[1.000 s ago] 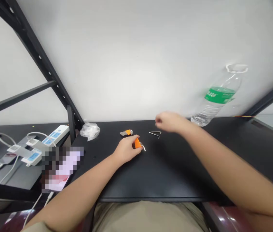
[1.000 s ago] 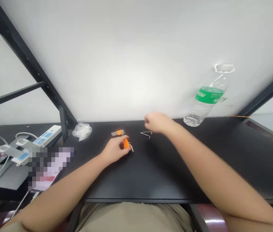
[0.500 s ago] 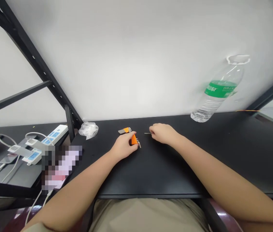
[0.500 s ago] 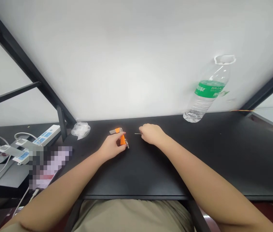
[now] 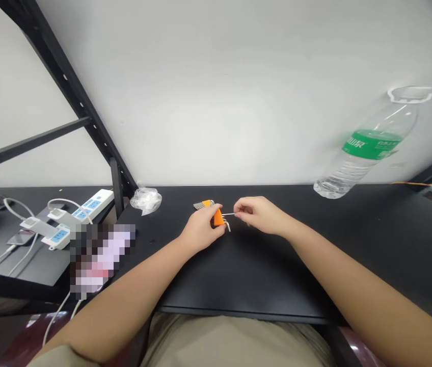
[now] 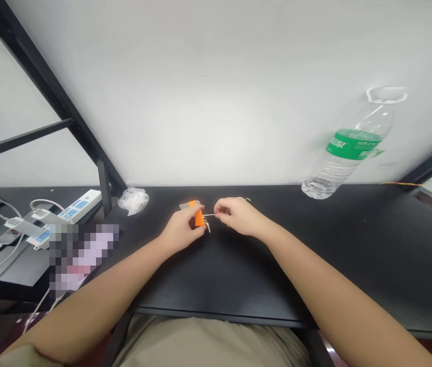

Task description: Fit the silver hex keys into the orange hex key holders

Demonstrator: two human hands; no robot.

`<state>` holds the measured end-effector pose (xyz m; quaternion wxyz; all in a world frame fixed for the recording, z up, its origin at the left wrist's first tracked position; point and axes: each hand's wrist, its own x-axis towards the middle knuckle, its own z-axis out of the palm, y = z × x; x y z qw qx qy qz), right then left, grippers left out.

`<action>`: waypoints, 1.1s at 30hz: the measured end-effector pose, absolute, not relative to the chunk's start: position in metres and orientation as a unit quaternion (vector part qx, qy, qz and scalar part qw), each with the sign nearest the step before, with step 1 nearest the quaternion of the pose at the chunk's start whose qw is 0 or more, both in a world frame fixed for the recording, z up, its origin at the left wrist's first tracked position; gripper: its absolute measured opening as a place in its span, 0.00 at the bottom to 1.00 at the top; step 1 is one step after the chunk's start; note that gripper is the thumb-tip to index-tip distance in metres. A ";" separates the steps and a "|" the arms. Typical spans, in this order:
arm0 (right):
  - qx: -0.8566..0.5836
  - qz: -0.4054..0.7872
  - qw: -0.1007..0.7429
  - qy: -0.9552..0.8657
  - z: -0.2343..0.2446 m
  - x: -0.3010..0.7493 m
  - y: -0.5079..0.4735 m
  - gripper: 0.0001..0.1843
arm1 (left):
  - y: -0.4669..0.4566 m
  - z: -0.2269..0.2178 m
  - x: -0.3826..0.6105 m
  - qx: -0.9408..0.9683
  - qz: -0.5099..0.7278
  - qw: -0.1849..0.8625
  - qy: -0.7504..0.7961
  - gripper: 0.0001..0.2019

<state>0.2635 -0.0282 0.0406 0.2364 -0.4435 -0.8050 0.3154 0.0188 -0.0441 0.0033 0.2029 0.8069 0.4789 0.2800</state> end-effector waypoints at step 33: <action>-0.375 0.142 0.267 -0.877 0.033 0.263 -0.034 0.14 | -0.047 0.009 0.020 0.821 0.255 0.196 0.471 0.27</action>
